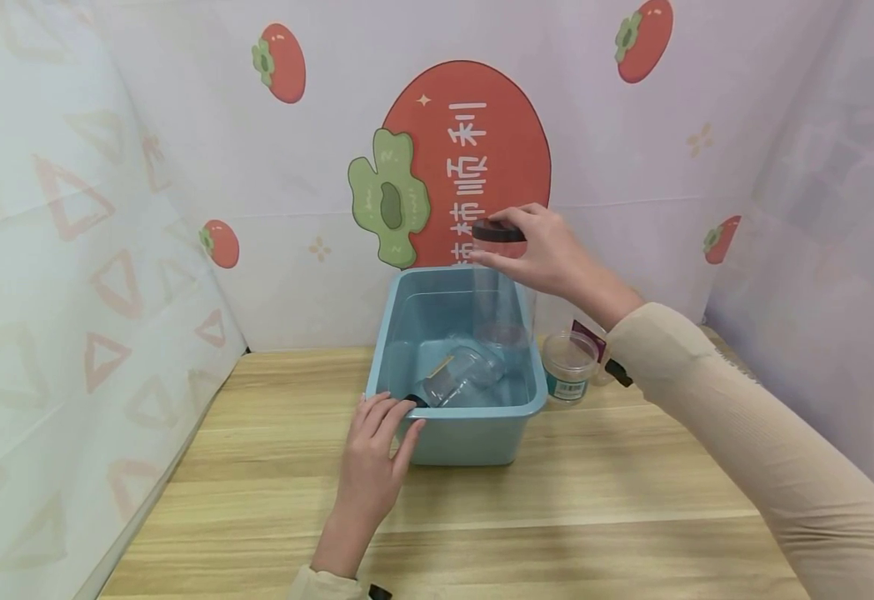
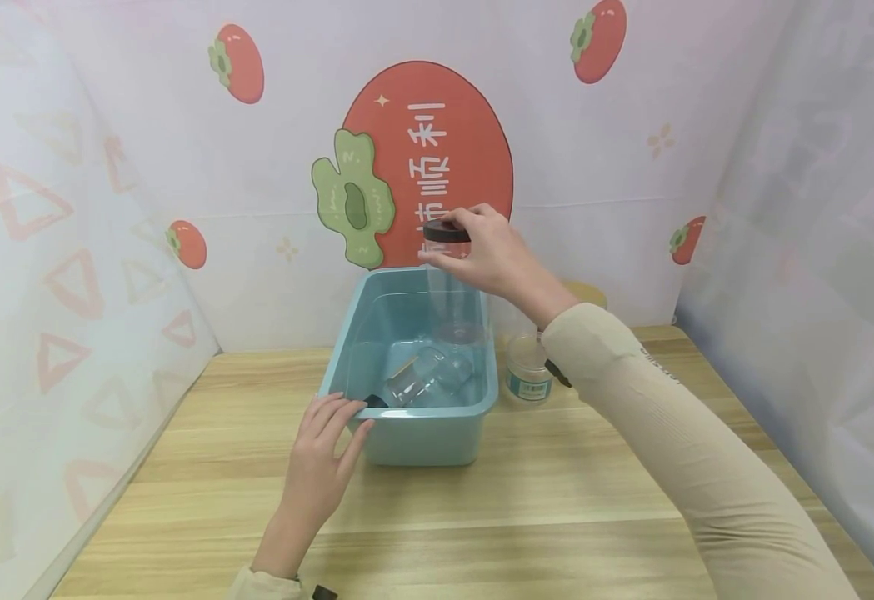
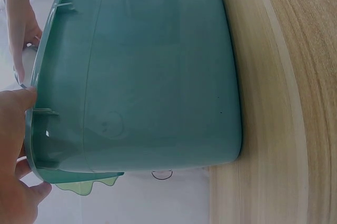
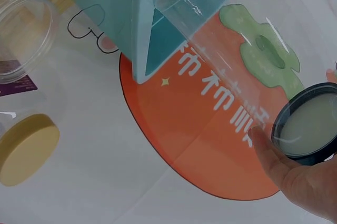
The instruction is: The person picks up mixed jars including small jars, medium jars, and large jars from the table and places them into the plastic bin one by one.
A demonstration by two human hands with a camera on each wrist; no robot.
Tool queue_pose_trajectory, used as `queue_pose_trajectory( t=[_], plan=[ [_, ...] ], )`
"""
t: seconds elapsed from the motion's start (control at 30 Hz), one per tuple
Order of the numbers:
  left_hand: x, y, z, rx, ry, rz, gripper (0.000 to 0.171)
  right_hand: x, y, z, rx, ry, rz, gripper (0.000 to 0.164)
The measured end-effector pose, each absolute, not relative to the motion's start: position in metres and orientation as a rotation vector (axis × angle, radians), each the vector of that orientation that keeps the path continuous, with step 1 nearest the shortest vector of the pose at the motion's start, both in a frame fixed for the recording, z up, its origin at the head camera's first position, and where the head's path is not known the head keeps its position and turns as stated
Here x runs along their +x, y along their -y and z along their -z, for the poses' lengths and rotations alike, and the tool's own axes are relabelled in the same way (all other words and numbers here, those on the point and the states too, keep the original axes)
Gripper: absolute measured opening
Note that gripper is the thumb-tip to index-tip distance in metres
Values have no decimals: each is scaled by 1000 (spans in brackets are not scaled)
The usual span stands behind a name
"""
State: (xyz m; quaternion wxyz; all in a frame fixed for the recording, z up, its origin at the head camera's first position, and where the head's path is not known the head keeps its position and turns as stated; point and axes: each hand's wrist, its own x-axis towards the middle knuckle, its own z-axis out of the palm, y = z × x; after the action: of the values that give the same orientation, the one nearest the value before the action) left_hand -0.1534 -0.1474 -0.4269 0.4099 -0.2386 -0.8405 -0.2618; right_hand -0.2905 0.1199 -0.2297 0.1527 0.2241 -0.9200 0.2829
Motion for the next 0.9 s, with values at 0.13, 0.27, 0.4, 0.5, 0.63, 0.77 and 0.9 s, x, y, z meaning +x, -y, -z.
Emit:
queue_pose_trajectory(
  t=[0.13, 0.27, 0.4, 0.5, 0.63, 0.77, 0.9],
  plan=[
    [-153, 147, 426, -604, 2113, 662, 22, -290, -118, 230, 646, 2640, -809, 67],
    [-153, 147, 426, -606, 2109, 662, 23, -291, -116, 231, 639, 2654, -809, 68],
    [-154, 147, 427, -607, 2107, 658, 26, -291, -113, 233, 628, 2655, -816, 68],
    [-154, 147, 428, -606, 2109, 658, 26, -291, -111, 233, 624, 2652, -831, 68],
    [-154, 147, 429, -602, 2110, 660, 25, -292, -108, 234, 624, 2643, -837, 69],
    [-154, 147, 428, -600, 2109, 660, 25, -292, -105, 235, 613, 2643, -831, 70],
    [-154, 148, 428, -600, 2106, 660, 30, -294, -102, 236, 597, 2648, -823, 70]
  ],
)
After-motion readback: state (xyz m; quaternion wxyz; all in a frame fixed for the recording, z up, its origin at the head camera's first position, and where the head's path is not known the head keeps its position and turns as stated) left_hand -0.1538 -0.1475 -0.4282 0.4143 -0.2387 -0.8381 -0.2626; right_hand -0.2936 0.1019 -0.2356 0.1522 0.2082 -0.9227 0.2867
